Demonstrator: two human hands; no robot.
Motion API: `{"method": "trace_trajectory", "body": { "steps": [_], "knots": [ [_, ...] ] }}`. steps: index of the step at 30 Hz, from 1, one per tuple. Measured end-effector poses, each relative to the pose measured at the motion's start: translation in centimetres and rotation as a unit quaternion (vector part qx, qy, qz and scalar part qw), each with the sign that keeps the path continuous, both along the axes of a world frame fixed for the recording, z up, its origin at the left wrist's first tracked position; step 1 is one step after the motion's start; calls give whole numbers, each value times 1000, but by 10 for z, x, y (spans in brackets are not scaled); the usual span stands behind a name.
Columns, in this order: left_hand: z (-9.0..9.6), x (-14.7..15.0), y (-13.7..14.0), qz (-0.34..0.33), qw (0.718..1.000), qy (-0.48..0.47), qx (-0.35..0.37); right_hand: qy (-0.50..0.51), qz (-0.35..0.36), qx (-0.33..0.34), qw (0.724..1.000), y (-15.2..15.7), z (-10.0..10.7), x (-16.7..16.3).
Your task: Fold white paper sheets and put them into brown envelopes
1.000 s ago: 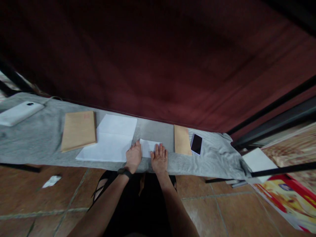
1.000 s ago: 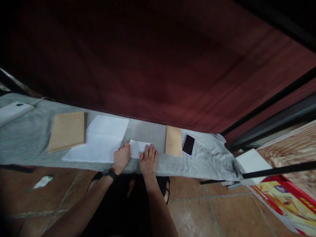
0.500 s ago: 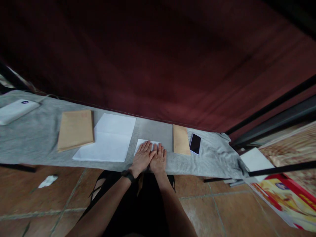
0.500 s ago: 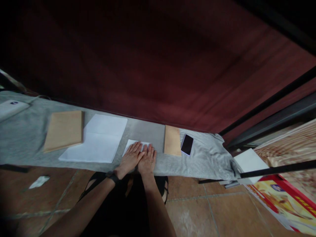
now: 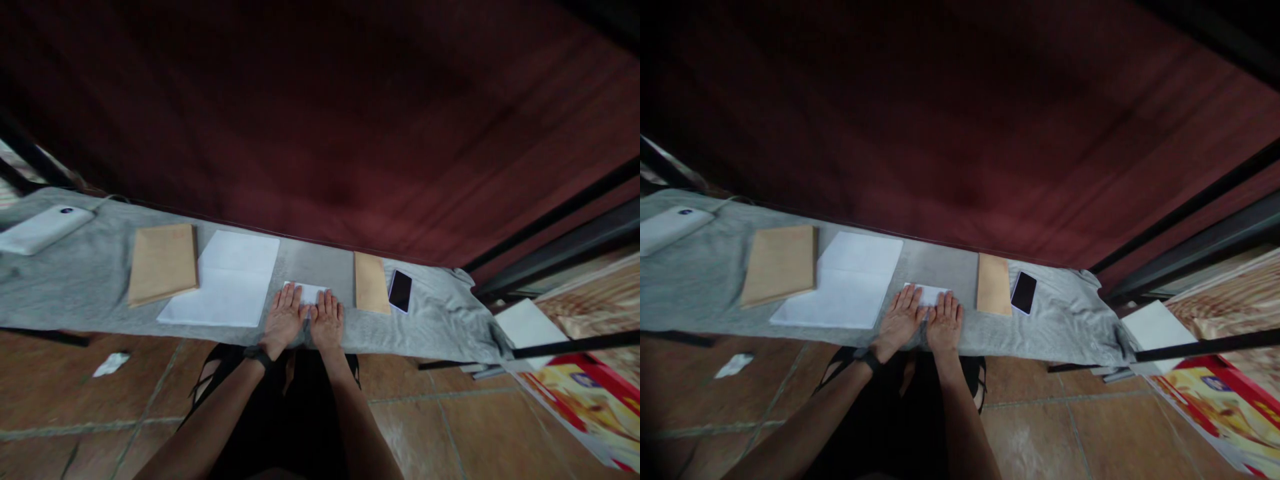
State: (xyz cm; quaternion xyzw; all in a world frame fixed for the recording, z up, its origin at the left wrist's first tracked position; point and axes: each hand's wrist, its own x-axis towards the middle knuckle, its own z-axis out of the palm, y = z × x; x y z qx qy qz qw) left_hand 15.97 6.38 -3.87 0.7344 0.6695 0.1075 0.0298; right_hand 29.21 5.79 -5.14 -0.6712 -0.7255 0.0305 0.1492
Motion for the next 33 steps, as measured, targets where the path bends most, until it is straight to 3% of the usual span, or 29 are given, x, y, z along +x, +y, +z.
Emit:
{"method": "trace_trajectory", "body": {
  "steps": [16,24,33],
  "knots": [
    [0,1,-1,1,1000,-12,-2,20,-14,44,999,-1,5,21],
    [1,-1,-1,-16,1000,13,-18,49,136,10,989,5,15,-4],
    [1,1,0,-8,1000,4,-20,30,125,2,992,7,7,-5]
  ]
}}
